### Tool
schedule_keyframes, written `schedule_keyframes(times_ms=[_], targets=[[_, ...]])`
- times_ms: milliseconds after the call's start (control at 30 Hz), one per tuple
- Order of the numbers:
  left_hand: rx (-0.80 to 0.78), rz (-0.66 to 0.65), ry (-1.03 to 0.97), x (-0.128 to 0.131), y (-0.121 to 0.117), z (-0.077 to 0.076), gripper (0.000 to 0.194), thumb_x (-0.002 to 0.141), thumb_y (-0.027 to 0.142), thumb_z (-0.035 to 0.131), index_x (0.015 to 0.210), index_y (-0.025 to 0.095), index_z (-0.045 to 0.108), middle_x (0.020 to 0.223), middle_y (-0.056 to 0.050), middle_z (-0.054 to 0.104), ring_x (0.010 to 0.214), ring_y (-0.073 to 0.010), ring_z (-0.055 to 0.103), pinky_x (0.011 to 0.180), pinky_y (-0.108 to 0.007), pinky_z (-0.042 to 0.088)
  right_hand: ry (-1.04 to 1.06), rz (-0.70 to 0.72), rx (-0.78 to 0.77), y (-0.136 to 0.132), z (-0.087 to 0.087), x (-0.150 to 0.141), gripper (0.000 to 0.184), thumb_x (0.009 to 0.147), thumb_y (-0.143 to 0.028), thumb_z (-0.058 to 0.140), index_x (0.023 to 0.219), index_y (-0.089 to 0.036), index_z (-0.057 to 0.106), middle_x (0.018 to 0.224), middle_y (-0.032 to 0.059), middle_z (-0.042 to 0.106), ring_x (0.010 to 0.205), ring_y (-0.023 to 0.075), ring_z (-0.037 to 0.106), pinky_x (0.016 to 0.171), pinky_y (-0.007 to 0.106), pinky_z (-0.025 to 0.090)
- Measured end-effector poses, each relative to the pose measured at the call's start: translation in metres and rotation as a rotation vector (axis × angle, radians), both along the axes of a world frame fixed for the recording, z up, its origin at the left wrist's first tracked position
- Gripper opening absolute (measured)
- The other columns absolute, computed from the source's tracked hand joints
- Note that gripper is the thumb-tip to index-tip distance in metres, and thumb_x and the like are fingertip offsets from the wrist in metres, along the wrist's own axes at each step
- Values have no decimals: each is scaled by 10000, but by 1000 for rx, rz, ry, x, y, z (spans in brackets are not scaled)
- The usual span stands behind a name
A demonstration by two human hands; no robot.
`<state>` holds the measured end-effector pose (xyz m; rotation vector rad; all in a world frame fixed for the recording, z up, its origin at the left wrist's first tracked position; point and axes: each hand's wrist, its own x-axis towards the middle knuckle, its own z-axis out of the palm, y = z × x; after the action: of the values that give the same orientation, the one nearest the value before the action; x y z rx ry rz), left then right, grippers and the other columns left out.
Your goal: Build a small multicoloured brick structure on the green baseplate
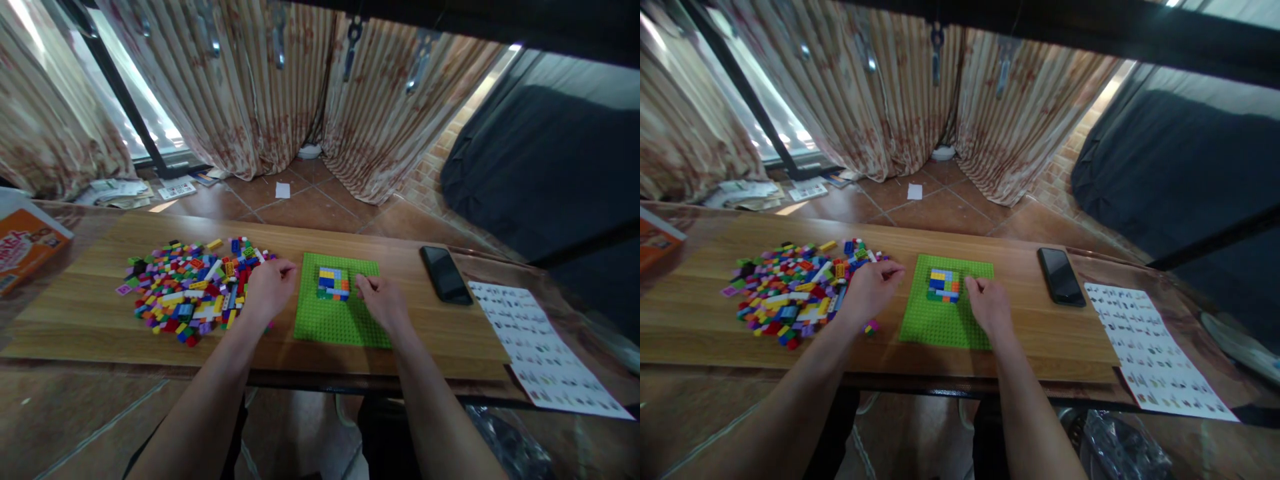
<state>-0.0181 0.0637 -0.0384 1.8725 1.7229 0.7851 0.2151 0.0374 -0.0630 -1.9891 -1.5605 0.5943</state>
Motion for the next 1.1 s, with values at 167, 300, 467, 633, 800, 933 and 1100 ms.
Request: schedule_keyframes(times_ms=[167, 300, 467, 633, 800, 933, 1100], targets=[[94, 171, -93, -28, 8, 7, 241, 816, 251, 543, 842, 166, 767, 789, -32, 754, 724, -164, 657, 663, -234, 459, 17, -53, 313, -9, 20, -22, 388, 904, -435, 486, 678, -174, 664, 610, 28, 639, 592, 161, 563, 580, 263, 376], [166, 320, -262, -45, 14, 9, 218, 779, 269, 573, 765, 147, 753, 635, 1, 680, 603, -124, 588, 551, -199, 406, 172, 220, 370, -23, 22, -56, 244, 901, -348, 535, 802, -190, 693, 757, 28, 693, 689, 159, 611, 669, 262, 440], [166, 388, -473, -51, 17, 9, 214, 748, 273, 592, 782, 134, 751, 604, 15, 636, 525, -92, 518, 489, -179, 375, 124, 610, 218, -37, 7, -95, 146, 899, -254, 565, 953, -225, 697, 900, 39, 687, 827, 165, 634, 757, 270, 471], [128, 378, -497, -48, 15, 11, 180, 725, 214, 585, 761, 138, 744, 622, 20, 653, 548, -93, 539, 505, -174, 395, -21, 816, 144, -40, -1, -113, 384, 850, -177, 610, 1223, -266, 624, 1067, 50, 642, 963, 192, 600, 843, 316, 483], [160, 330, -465, -47, 15, 6, 174, 742, 228, 584, 710, 146, 734, 624, 16, 657, 588, -106, 567, 550, -190, 426, -175, 879, 128, -36, 1, -122, 356, 860, -204, 608, 1214, -239, 624, 1073, 66, 621, 983, 214, 577, 852, 337, 475], [167, 287, -444, -47, 15, 4, 195, 761, 235, 567, 709, 145, 732, 637, 10, 664, 596, -107, 569, 565, -195, 427, -203, 876, 86, -31, 1, -125, 210, 869, -226, 615, 1074, -216, 660, 1035, 64, 620, 940, 204, 585, 803, 320, 472], [92, 201, -324, -45, 10, 9, 221, 784, 254, 552, 769, 153, 749, 688, -3, 699, 636, -127, 595, 591, -209, 439, -138, 745, 124, -28, -4, -123, 131, 885, -287, 622, 993, -215, 641, 995, 53, 621, 900, 195, 598, 764, 297, 467]])
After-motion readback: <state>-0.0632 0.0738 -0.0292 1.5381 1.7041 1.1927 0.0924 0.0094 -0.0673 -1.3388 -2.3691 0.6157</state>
